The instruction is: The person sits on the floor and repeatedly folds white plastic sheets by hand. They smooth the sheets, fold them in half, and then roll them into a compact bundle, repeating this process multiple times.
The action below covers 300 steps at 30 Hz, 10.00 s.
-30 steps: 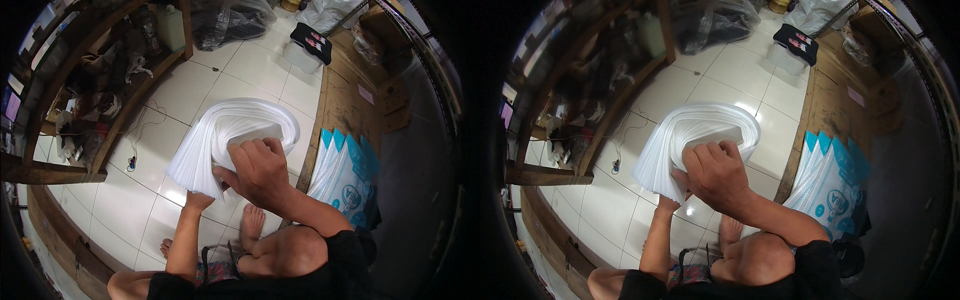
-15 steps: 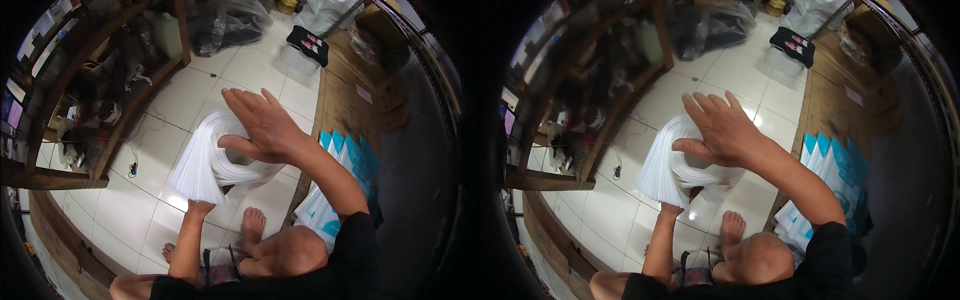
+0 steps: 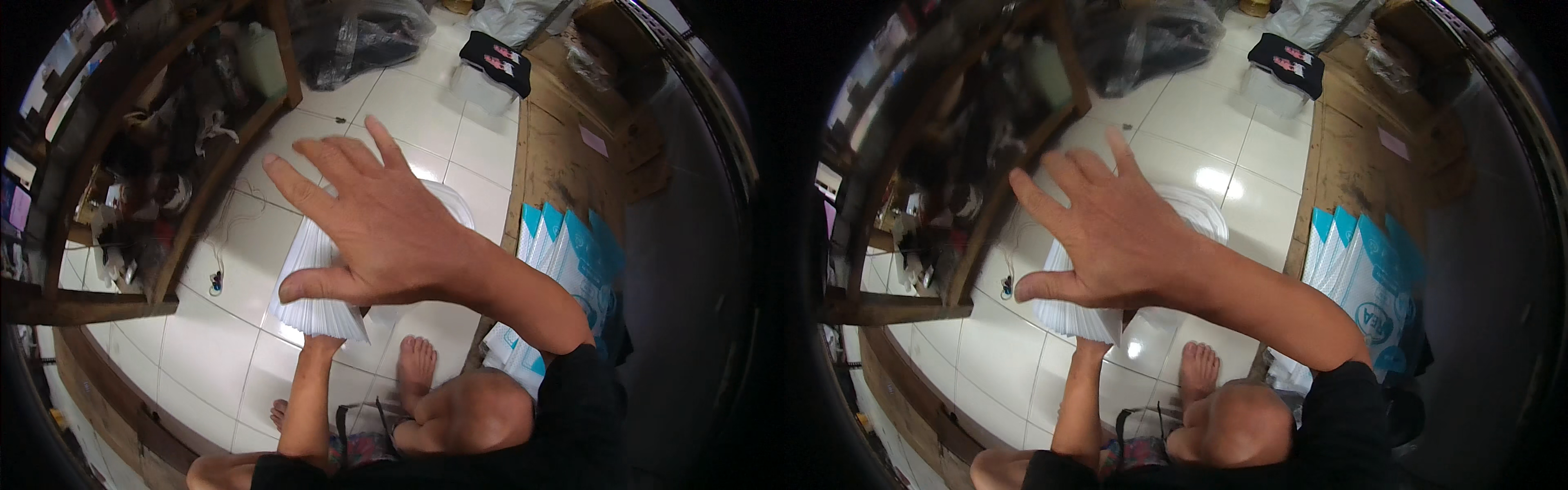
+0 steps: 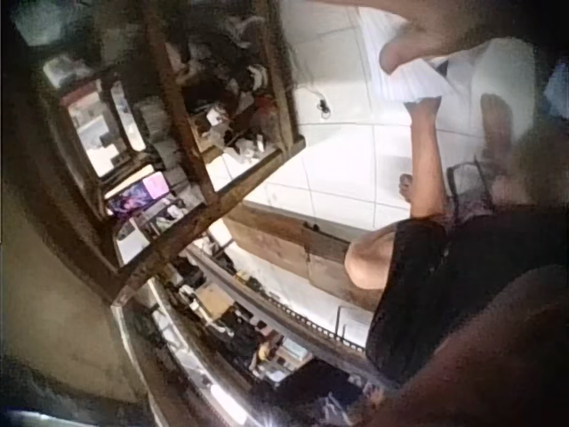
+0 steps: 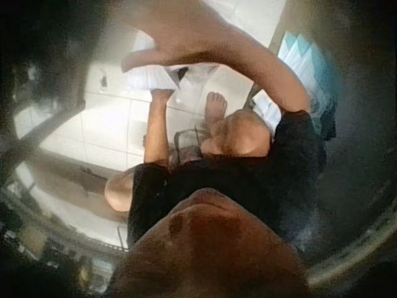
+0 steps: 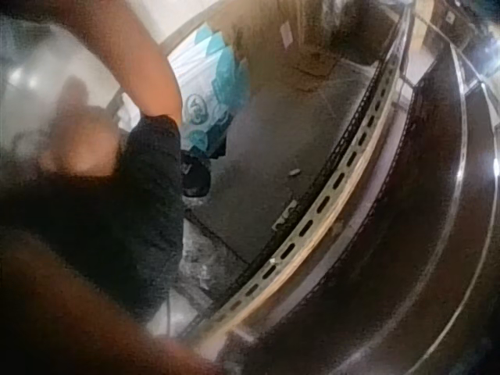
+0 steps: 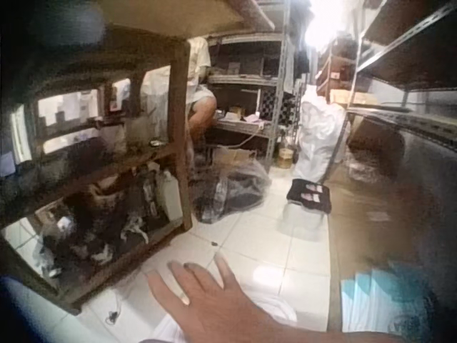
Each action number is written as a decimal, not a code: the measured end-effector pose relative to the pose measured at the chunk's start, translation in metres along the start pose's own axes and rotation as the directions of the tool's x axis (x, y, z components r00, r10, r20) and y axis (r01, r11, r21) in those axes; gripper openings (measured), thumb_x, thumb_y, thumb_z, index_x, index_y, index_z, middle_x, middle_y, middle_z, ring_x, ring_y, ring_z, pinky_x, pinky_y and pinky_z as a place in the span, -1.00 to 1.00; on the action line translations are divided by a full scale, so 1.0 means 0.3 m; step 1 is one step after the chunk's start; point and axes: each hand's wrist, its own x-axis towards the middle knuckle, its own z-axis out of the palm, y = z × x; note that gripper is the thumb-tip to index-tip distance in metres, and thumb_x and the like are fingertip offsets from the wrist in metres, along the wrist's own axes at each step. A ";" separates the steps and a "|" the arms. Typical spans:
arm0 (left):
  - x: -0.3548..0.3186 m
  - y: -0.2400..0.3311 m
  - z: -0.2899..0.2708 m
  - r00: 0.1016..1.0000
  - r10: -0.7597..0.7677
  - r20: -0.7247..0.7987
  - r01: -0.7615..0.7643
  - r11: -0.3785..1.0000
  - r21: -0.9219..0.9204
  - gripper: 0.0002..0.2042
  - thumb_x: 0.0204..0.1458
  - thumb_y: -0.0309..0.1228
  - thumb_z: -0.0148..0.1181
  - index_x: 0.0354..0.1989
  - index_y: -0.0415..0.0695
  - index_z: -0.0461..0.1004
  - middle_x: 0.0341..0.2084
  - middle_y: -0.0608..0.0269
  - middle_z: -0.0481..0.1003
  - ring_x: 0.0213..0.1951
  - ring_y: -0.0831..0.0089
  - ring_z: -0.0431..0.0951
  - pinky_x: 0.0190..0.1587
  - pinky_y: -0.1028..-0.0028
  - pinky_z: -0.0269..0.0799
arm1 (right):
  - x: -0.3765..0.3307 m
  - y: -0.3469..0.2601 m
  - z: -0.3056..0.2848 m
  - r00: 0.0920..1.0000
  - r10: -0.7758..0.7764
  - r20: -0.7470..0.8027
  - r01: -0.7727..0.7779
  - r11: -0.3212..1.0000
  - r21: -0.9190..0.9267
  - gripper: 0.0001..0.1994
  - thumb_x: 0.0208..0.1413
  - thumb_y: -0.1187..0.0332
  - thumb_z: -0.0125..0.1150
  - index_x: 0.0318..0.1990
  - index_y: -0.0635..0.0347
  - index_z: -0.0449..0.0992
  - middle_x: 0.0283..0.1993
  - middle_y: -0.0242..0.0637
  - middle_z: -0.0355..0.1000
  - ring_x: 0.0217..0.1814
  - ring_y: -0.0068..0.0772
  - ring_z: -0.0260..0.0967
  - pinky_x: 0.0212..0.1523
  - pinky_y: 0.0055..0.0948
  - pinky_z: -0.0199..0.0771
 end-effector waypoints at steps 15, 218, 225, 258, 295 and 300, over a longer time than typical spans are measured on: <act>0.040 0.083 -0.027 0.993 0.080 -0.086 -0.078 0.997 0.019 -0.51 -0.06 -0.20 0.39 0.05 -0.14 0.50 -0.05 0.03 0.54 0.02 0.05 0.50 0.07 0.19 0.42 | -0.153 0.105 -0.114 0.964 0.251 -0.085 -0.260 0.958 -0.120 -0.06 0.02 -0.30 0.13 0.40 0.19 0.08 0.30 0.17 0.17 0.39 0.14 0.08 0.40 0.24 -0.21; 0.054 -0.451 -0.033 0.888 -0.337 -0.312 0.454 0.743 0.492 -0.77 -0.07 -0.41 0.37 -0.36 -0.29 0.47 -0.39 0.00 0.52 -0.29 0.03 0.53 -0.16 0.20 0.44 | -1.075 0.358 0.685 0.706 0.704 0.075 -0.688 0.707 -0.163 -0.09 0.09 -0.12 0.15 0.35 0.49 0.00 0.41 0.42 -0.12 0.51 0.39 -0.26 0.43 0.25 -0.28; 0.074 -0.376 -0.062 0.831 -0.359 -0.426 0.523 0.765 0.375 -0.76 -0.01 -0.37 0.29 -0.30 -0.30 0.46 -0.26 -0.01 0.49 -0.15 0.04 0.47 -0.10 0.22 0.42 | -1.065 0.365 0.674 0.716 0.695 0.072 -0.681 0.717 -0.147 -0.12 0.09 -0.14 0.16 0.40 0.26 0.02 0.42 0.42 -0.16 0.49 0.45 -0.25 0.42 0.26 -0.26; 0.865 0.016 0.786 0.810 0.382 0.444 -0.536 0.789 0.299 -0.26 0.18 0.05 -0.04 0.39 -0.24 0.05 0.42 0.09 0.00 0.46 0.30 -0.13 0.48 0.16 -0.32 | -1.084 0.375 0.682 0.656 0.742 0.140 -0.719 0.671 -0.183 -0.17 0.06 -0.21 0.13 0.41 0.00 0.10 0.48 0.29 -0.24 0.50 0.39 -0.23 0.33 0.43 -0.22; 0.327 0.085 0.508 0.997 -0.082 -0.017 0.083 0.960 0.269 -0.61 0.04 -0.32 0.19 0.04 -0.20 0.44 0.11 -0.08 0.30 0.18 0.02 0.23 0.26 -0.03 0.03 | -1.084 0.392 0.658 0.681 0.718 0.141 -0.636 0.676 -0.371 -0.21 0.11 -0.12 0.13 0.38 0.15 0.13 0.45 0.33 -0.18 0.48 0.48 -0.28 0.36 0.39 -0.28; 0.474 0.070 0.485 1.000 0.010 0.009 -0.013 0.939 0.344 -0.58 0.08 -0.32 0.16 0.11 -0.21 0.36 0.21 -0.15 0.20 0.27 -0.01 0.15 0.33 -0.05 -0.06 | -0.792 0.643 0.641 0.773 0.634 0.031 -0.617 0.761 -0.200 -0.21 0.06 0.00 0.25 0.37 0.21 0.15 0.46 0.27 -0.15 0.52 0.38 -0.30 0.41 0.31 -0.29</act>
